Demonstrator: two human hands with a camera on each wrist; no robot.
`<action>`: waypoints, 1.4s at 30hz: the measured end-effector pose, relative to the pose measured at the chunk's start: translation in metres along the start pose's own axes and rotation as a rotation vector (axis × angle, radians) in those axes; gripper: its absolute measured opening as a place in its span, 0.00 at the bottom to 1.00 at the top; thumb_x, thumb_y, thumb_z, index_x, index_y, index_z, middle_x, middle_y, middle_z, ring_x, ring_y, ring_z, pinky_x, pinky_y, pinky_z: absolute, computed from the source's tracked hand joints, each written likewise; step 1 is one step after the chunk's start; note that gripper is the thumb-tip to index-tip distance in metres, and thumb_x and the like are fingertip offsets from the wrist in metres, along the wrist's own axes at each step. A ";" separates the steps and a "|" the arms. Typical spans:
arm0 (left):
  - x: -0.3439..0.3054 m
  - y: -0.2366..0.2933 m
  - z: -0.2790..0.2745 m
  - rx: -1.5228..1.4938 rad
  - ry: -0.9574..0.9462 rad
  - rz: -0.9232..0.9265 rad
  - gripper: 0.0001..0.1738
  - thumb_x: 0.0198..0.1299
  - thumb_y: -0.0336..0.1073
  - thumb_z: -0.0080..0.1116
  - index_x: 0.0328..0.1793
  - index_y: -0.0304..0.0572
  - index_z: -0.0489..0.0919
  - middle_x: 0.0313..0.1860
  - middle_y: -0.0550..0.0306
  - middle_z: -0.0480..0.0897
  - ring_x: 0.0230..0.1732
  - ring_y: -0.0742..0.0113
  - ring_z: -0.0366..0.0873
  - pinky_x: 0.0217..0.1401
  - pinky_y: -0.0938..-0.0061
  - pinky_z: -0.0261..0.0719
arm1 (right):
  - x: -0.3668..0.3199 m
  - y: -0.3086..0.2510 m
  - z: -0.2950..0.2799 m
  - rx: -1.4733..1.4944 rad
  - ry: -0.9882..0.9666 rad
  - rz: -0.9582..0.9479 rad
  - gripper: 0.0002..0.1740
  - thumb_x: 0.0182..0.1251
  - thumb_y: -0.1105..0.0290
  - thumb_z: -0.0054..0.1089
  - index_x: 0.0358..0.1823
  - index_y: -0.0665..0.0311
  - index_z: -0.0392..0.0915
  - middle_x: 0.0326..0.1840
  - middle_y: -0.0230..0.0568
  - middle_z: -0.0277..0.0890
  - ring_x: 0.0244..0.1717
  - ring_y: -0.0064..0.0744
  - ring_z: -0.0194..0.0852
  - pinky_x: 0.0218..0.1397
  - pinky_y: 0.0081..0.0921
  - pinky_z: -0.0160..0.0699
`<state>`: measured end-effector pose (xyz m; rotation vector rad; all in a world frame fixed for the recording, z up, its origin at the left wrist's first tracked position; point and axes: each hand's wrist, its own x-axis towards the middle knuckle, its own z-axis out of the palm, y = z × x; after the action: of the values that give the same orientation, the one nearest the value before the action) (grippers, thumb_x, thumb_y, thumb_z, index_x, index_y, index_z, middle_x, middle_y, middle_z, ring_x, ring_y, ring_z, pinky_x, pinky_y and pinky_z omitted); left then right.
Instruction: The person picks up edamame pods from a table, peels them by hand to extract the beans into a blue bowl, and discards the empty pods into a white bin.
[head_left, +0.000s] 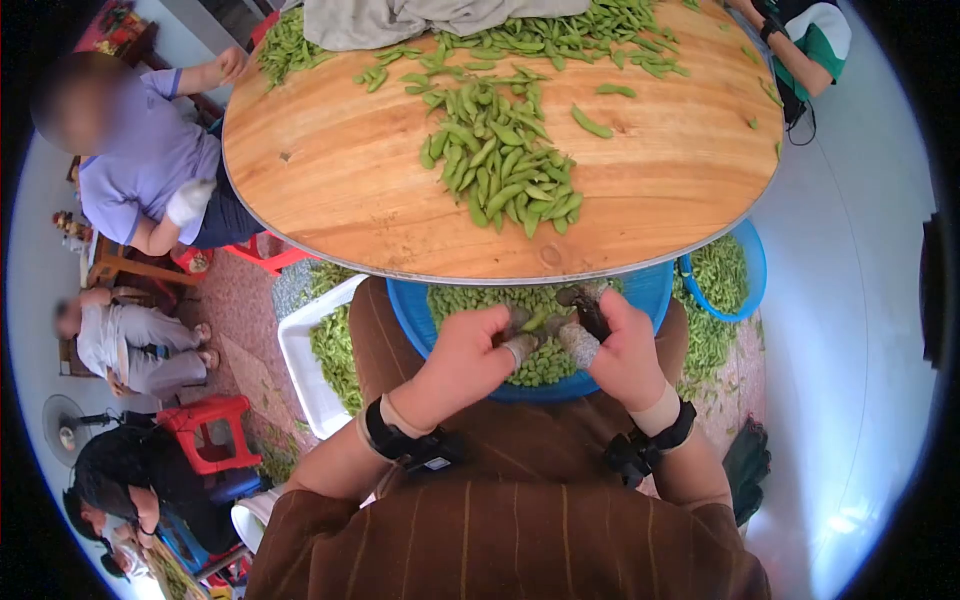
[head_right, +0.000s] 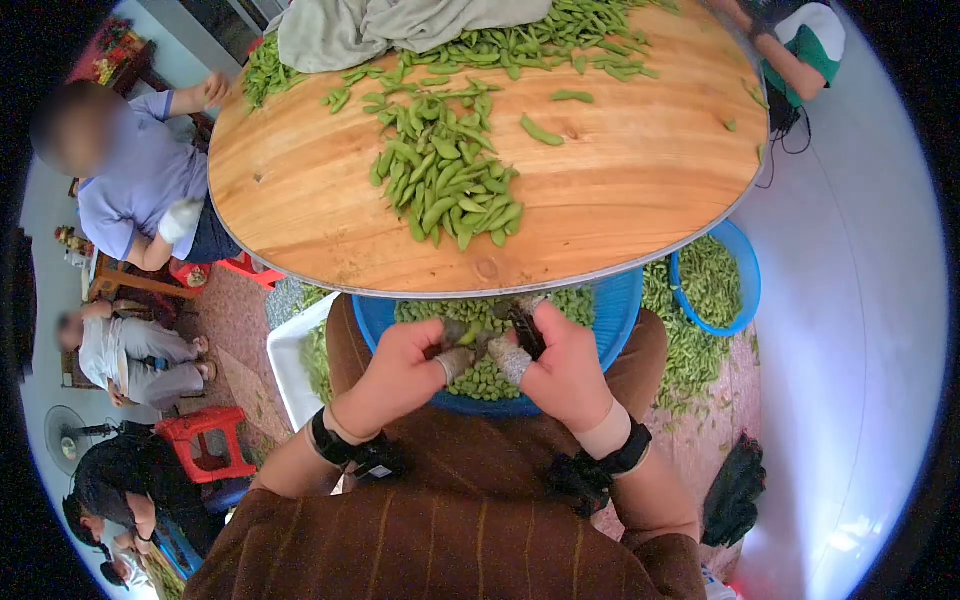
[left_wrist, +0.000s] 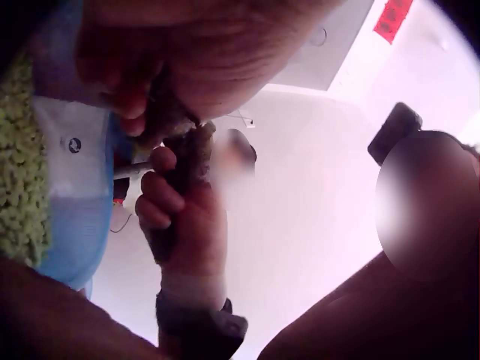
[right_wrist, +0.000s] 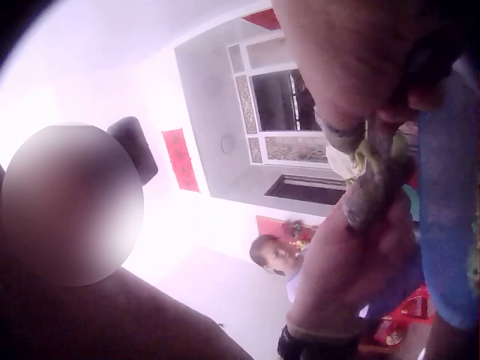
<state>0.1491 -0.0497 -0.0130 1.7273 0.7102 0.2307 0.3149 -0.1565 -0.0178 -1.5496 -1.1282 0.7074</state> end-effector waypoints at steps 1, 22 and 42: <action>0.000 0.000 0.000 -0.001 0.001 0.002 0.04 0.59 0.26 0.56 0.41 0.37 0.78 0.25 0.64 0.77 0.26 0.81 0.66 0.28 0.81 0.68 | 0.002 -0.003 -0.002 0.005 -0.044 0.038 0.13 0.57 0.72 0.63 0.43 0.68 0.74 0.30 0.41 0.77 0.31 0.23 0.72 0.36 0.24 0.74; -0.004 0.004 0.004 -0.459 -0.072 -0.137 0.08 0.66 0.32 0.46 0.37 0.41 0.76 0.25 0.69 0.72 0.25 0.82 0.65 0.27 0.85 0.66 | -0.009 -0.014 -0.003 0.227 -0.272 0.190 0.13 0.70 0.72 0.48 0.54 0.67 0.67 0.29 0.31 0.73 0.18 0.15 0.63 0.18 0.14 0.61; -0.006 -0.010 0.010 -0.265 0.022 0.166 0.08 0.63 0.30 0.51 0.43 0.34 0.77 0.33 0.53 0.74 0.36 0.61 0.72 0.42 0.72 0.71 | -0.013 -0.018 -0.005 0.708 -0.371 0.465 0.14 0.71 0.69 0.47 0.56 0.61 0.66 0.31 0.32 0.73 0.18 0.15 0.60 0.17 0.14 0.61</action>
<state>0.1458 -0.0598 -0.0242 1.5313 0.5255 0.4398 0.3090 -0.1697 -0.0011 -1.0792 -0.6399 1.5653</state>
